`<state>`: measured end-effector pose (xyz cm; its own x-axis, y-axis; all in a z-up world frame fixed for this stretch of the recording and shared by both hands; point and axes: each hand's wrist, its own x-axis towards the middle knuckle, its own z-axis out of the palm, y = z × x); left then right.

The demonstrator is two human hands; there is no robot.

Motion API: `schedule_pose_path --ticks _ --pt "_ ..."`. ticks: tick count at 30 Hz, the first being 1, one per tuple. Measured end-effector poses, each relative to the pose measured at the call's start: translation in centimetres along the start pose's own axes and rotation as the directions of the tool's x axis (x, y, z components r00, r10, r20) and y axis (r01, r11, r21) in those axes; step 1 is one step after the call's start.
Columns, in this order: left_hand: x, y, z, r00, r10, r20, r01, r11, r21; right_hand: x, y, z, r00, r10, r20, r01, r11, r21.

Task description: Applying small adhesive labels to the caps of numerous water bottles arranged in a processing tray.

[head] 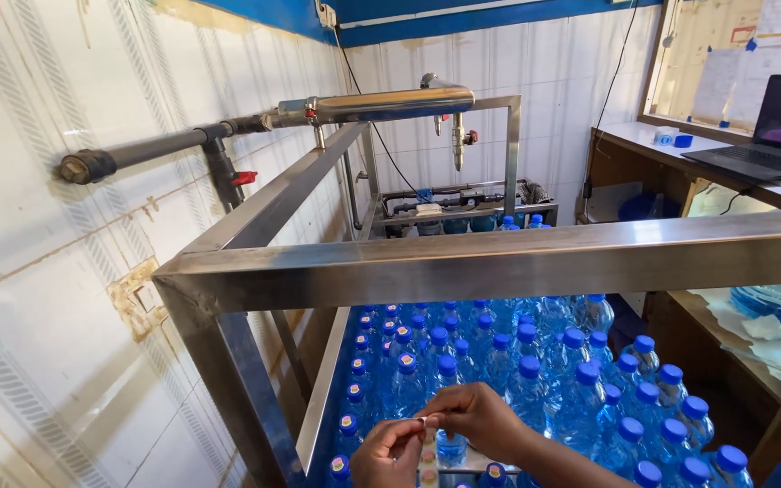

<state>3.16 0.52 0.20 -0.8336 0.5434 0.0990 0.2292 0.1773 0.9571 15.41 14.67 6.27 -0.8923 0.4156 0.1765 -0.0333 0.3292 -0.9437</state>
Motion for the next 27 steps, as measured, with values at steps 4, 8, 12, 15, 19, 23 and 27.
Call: schedule_pose_path --ticks 4,8,12,15,19,23,27 --pt "0.2 -1.1 0.3 0.985 0.170 0.037 -0.168 0.985 -0.037 0.0 -0.9 -0.6 0.981 0.193 0.032 -0.196 0.961 0.196" --pt "1.7 -3.6 1.6 0.997 0.050 0.054 -0.048 0.998 -0.037 1.3 -0.5 -1.9 0.958 0.277 -0.077 -0.247 0.930 0.273" --pt "2.5 -4.1 1.2 0.994 0.000 0.107 -0.003 1.000 0.020 2.7 -1.1 -3.4 0.928 0.169 -0.333 -0.139 0.984 0.113" --pt "2.3 -3.2 0.4 0.985 -0.106 0.133 0.100 0.994 0.046 3.9 1.6 -4.1 0.926 -0.070 -0.371 -0.080 0.924 -0.374" --pt "2.2 -1.5 -0.1 0.961 -0.222 0.163 0.214 0.974 0.068 5.3 6.9 -4.6 0.885 -0.436 -0.164 0.156 0.610 -0.777" --pt "2.6 -2.0 0.3 0.964 -0.209 0.164 0.198 0.977 0.081 5.5 8.3 -4.6 0.871 -0.460 -0.173 0.162 0.600 -0.783" --pt "2.6 -1.5 0.5 0.955 -0.238 0.174 0.238 0.971 0.022 5.2 8.7 -4.5 0.878 -0.461 -0.127 0.208 0.608 -0.766"
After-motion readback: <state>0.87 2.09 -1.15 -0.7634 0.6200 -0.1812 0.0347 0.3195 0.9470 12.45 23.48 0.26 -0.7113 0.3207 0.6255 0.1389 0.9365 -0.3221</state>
